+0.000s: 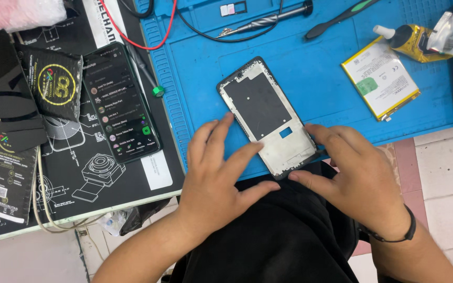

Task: The person uses a metal spudger to carefully pry and separate the edges of a smartphone screen assembly from its frame. They work along the perimeter, lifting the screen slightly to detach it from the chassis.

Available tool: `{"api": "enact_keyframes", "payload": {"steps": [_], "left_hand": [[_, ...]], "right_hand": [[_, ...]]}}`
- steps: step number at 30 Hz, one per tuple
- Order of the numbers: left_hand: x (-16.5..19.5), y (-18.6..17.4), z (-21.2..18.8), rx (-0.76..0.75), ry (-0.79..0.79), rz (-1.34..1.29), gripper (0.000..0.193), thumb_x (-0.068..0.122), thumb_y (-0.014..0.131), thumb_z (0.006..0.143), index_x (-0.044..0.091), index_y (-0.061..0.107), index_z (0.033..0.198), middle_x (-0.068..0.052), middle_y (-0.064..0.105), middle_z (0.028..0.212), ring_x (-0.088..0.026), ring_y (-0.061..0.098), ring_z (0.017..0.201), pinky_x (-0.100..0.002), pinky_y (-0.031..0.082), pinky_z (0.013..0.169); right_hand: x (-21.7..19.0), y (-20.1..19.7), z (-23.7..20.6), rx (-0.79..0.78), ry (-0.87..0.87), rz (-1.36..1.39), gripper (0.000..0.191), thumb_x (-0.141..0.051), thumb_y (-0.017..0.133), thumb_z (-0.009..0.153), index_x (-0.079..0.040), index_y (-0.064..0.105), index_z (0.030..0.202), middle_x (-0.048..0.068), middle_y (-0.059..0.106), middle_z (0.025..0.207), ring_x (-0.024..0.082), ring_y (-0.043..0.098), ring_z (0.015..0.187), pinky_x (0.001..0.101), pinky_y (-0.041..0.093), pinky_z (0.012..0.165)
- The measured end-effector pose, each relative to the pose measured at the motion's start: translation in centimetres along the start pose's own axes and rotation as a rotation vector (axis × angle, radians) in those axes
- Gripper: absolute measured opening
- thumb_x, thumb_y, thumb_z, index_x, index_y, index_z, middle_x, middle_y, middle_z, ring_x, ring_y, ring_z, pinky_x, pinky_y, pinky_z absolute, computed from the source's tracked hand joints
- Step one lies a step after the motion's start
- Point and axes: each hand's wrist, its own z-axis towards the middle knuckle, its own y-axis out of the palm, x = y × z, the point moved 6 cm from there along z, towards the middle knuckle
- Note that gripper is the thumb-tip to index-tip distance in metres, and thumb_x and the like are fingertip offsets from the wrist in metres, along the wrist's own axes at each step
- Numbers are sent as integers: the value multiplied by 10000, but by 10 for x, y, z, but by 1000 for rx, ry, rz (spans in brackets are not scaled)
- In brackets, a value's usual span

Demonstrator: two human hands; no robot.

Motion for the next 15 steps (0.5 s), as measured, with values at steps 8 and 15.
{"api": "enact_keyframes", "payload": {"steps": [8,15], "left_hand": [[12,8,-9,-73,111,-2,247,306,859,831,151,775,1004,-218,463,1523,-447,411,1362,-563,356,1107],[4,11,-33,-37,92,-73,278,246,889,810,99,668,730,-158,591,1434,-402,482,1313,-525,388,1080]], "right_hand": [[-1,9,-1,-36,55,-56,788,-408,904,615,-55,682,1284,76,672,944,203,654,637,330,526,551],[-9,4,3,-73,-32,40,912,-487,896,546,-45,653,1307,113,697,1028,250,691,760,346,545,610]]}}
